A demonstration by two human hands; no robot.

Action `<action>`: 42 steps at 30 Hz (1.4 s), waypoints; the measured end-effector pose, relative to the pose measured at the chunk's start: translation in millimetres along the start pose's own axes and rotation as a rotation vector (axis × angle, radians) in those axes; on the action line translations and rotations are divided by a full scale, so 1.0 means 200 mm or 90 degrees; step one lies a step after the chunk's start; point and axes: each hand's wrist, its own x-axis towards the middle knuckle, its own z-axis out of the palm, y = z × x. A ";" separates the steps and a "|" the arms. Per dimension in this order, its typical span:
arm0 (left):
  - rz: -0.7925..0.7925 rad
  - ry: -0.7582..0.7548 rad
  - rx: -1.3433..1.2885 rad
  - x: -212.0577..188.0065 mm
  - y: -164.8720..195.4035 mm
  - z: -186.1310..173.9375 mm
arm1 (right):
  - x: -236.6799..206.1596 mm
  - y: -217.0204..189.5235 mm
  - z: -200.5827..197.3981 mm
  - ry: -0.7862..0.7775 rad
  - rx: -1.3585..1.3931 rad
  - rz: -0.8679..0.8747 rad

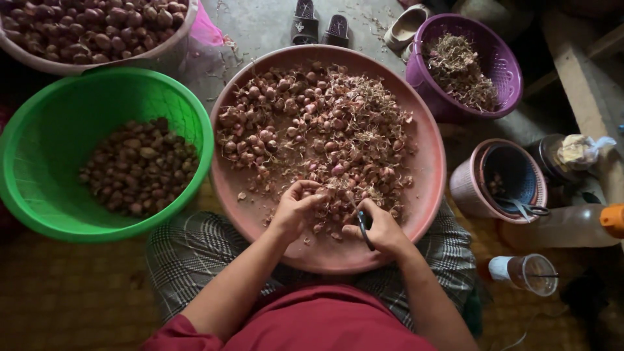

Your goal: The person sits on the floor in front of a large tray of untrimmed shallots and, using scissors, cuts the dry roots and stems off the bulbs one at a time, placing the trimmed bulbs into a green basket beside the tray while discarding trimmings on the tray.

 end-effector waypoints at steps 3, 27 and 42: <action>-0.013 -0.010 -0.048 -0.01 0.00 0.01 | 0.00 0.00 0.03 -0.033 0.006 -0.029; 0.276 -0.117 1.078 -0.14 -0.03 -0.03 | 0.01 0.13 0.00 0.012 0.138 -0.045; -0.143 -0.112 0.395 -0.13 0.05 0.07 | 0.05 0.11 0.17 -0.028 0.546 -0.158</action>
